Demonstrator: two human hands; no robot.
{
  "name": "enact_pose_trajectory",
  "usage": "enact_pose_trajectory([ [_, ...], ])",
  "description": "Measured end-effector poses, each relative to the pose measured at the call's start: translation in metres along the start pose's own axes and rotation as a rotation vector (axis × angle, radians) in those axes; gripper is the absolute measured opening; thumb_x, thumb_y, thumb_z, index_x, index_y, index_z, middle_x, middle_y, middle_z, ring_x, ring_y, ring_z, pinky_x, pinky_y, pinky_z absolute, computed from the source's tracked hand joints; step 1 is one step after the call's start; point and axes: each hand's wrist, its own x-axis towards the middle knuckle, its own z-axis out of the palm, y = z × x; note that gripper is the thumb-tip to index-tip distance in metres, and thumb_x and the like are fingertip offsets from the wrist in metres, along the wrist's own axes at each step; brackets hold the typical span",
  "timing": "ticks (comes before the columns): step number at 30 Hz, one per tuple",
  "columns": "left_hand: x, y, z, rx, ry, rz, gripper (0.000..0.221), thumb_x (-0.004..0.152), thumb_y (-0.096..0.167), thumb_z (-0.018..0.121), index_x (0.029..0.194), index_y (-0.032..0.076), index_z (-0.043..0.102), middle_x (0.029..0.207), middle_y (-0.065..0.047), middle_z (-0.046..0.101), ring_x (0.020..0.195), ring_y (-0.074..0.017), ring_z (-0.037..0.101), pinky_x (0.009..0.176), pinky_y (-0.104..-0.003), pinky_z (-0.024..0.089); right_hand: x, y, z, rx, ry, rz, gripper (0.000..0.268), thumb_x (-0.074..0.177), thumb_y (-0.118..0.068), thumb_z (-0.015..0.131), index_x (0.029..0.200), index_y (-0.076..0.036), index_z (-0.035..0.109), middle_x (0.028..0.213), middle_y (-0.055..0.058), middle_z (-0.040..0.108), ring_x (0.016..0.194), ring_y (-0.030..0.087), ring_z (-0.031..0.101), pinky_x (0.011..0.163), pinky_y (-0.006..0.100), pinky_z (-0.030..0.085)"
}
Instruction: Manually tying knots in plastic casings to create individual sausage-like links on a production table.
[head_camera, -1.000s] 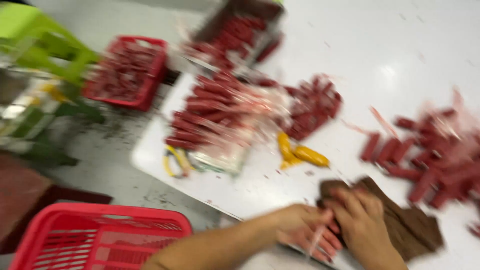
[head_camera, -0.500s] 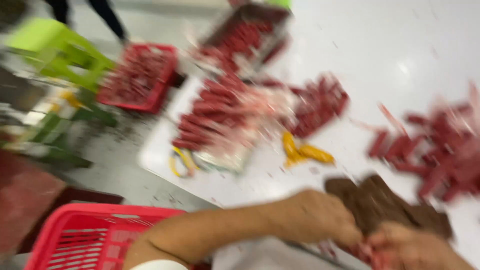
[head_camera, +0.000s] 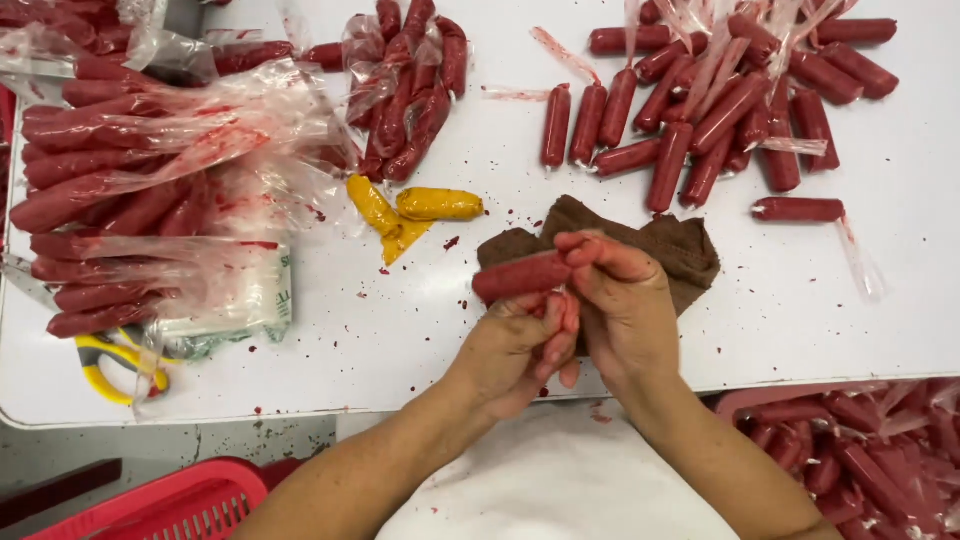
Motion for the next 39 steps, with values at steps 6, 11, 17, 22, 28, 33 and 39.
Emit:
enact_pose_trajectory([
  [6,0.001,0.051,0.004,1.432,-0.142,0.914,0.013,0.094,0.003,0.06,0.092,0.008,0.072,0.07,-0.008,0.067,0.061,-0.0284,0.067,0.055,-0.035,0.056,0.015,-0.01,-0.019,-0.643,-0.248,-0.537,0.009,0.088,-0.014,0.075,0.087,-0.006,0.078,0.096,0.008,0.076,0.117,0.027,0.052,0.112,0.039,0.036],
  [11,-0.009,0.09,0.039,1.951,-0.212,1.316,0.011,0.098,0.015,0.063,0.092,0.01,0.071,0.074,-0.006,0.063,0.065,-0.0223,0.062,0.059,-0.035,0.054,0.02,-0.071,-0.003,-0.705,-0.726,-0.278,0.011,0.087,-0.008,0.071,0.079,-0.005,0.078,0.09,0.011,0.076,0.134,0.039,0.05,0.112,0.05,0.041],
  [17,0.001,0.102,0.045,1.831,-0.492,0.79,0.035,0.082,0.027,0.08,0.104,0.005,0.063,0.103,-0.018,0.062,0.097,-0.0375,0.063,0.075,-0.046,0.057,0.04,-0.08,-0.009,-0.873,-0.869,-0.177,0.008,0.084,-0.012,0.076,0.086,-0.012,0.083,0.088,0.006,0.075,0.127,0.032,0.045,0.116,0.047,0.031],
  [22,0.008,0.086,0.025,1.823,-0.535,0.761,0.043,0.078,0.035,0.081,0.097,0.006,0.056,0.107,-0.014,0.055,0.105,-0.0377,0.059,0.081,-0.047,0.057,0.033,-0.081,0.0,-0.912,-0.876,-0.169,0.008,0.084,-0.011,0.075,0.087,-0.012,0.083,0.087,0.006,0.078,0.124,0.034,0.048,0.114,0.048,0.033],
  [28,0.008,0.043,-0.012,1.767,-0.258,1.045,0.033,0.087,0.041,0.072,0.097,0.011,0.062,0.106,-0.012,0.057,0.1,-0.0298,0.062,0.085,-0.038,0.057,0.017,-0.028,-0.026,-0.634,-0.494,-0.16,0.011,0.084,-0.008,0.078,0.093,-0.003,0.078,0.092,0.013,0.076,0.11,0.033,0.066,0.103,0.05,0.053],
  [33,0.0,0.022,-0.024,1.134,0.075,0.742,0.043,0.084,0.031,0.081,0.114,0.006,0.063,0.109,-0.011,0.057,0.08,-0.0214,0.066,0.069,-0.033,0.061,0.006,0.007,-0.025,-0.288,-0.042,-0.167,0.037,0.078,0.011,0.079,0.111,0.009,0.063,0.093,0.022,0.074,0.076,0.022,0.074,0.075,0.031,0.064],
  [39,0.027,0.038,-0.007,1.19,-0.066,1.046,0.014,0.093,0.019,0.072,0.1,0.01,0.079,0.098,-0.01,0.056,0.08,-0.0224,0.063,0.076,-0.031,0.057,0.005,0.022,-0.019,-0.436,-0.121,-0.37,0.039,0.083,-0.009,0.082,0.108,0.003,0.054,0.1,0.018,0.074,0.104,0.028,0.073,0.088,0.037,0.061],
])
